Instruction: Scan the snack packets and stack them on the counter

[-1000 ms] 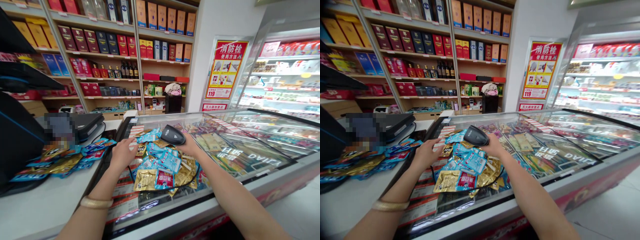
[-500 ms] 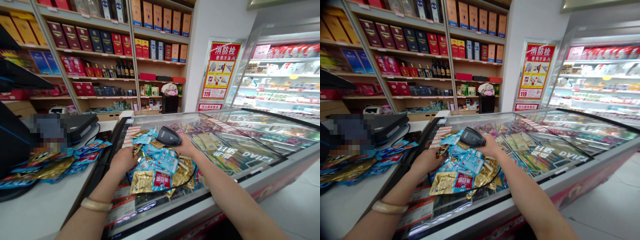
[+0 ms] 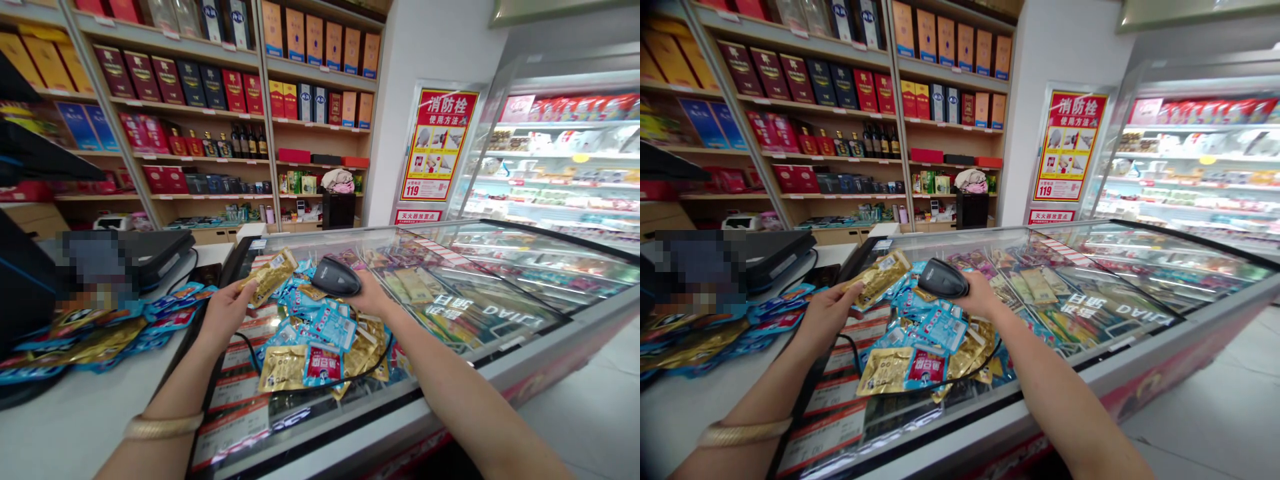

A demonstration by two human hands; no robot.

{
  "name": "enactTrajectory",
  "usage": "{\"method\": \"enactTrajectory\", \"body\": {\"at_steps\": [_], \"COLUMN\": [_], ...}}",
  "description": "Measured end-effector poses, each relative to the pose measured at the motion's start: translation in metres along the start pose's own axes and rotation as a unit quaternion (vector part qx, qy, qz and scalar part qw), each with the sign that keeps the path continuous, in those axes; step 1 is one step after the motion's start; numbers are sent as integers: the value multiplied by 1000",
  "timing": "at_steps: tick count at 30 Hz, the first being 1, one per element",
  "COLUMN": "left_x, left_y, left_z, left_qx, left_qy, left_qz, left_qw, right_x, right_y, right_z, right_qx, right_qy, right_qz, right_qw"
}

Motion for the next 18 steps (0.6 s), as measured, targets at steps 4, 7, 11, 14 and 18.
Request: {"method": "enactTrajectory", "body": {"at_steps": [4, 7, 11, 14, 18], "left_x": [1, 3, 1, -1, -4], "left_y": [6, 7, 8, 7, 6], "left_z": [2, 2, 3, 5, 6], "left_qx": [-1, -6, -5, -11, -18], "left_qy": [1, 6, 11, 14, 25], "left_qz": [55, 42, 29, 27, 13], "left_qw": [998, 999, 1000, 999, 999], "right_x": [3, 2, 1, 0, -1], "right_y": [-1, -1, 0, 1, 2], "right_z": [-1, 0, 0, 0, 0], "right_qx": [0, 4, 10, 14, 20], "right_qy": [-7, 6, 22, 28, 40], "right_qz": [0, -4, -17, -19, -16], "right_qw": [1000, 1000, 1000, 999, 999]}}
Point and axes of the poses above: each hand's wrist, its own z-axis away from the middle knuckle, its own y-axis out of the palm, x = y × z, the point moved 8 cm from there along -z, towards the middle knuckle, and after that the axes turned 13 degrees about -y, right-handed, at the moved point
